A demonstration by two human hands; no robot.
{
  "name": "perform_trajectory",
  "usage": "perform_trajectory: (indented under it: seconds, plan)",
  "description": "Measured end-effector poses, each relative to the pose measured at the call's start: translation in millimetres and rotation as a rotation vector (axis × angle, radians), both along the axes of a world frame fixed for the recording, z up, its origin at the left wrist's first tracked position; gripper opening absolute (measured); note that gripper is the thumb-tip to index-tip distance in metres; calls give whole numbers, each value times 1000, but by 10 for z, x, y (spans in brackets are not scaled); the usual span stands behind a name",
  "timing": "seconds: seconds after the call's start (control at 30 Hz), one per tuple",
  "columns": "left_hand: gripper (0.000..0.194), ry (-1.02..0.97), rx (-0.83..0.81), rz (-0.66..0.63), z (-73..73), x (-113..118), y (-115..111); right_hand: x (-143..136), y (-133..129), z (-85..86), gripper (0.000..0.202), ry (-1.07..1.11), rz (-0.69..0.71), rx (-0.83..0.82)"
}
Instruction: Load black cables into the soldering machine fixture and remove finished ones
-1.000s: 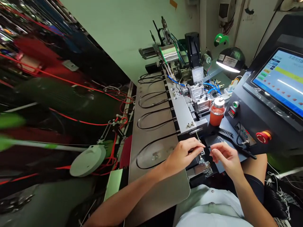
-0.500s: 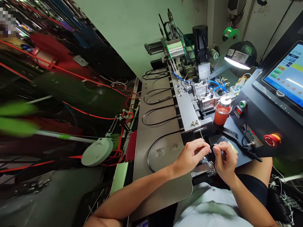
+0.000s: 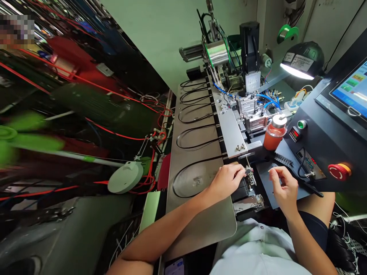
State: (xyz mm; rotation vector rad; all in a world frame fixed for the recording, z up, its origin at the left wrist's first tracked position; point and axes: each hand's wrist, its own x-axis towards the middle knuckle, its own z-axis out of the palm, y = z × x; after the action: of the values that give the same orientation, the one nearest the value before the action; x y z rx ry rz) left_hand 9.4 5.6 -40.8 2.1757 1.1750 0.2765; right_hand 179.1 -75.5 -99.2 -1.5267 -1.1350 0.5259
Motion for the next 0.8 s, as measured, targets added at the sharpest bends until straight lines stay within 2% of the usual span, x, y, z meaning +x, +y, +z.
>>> perform_trajectory:
  seconds: [0.3,0.53,0.67,0.8]
  plan:
    - [30,63,1,15,-39,33,-2,0,10,-84,19,10,52,-14]
    - [27,97,26,22,-40,91,-7,-13,218,-119,26,9,323,-92]
    - [26,96,42,14,-46,98,3,-100,341,-112,29,13,399,-100]
    - [25,142,122,-7,-82,79,-22,-180,390,-161,31,146,426,-80]
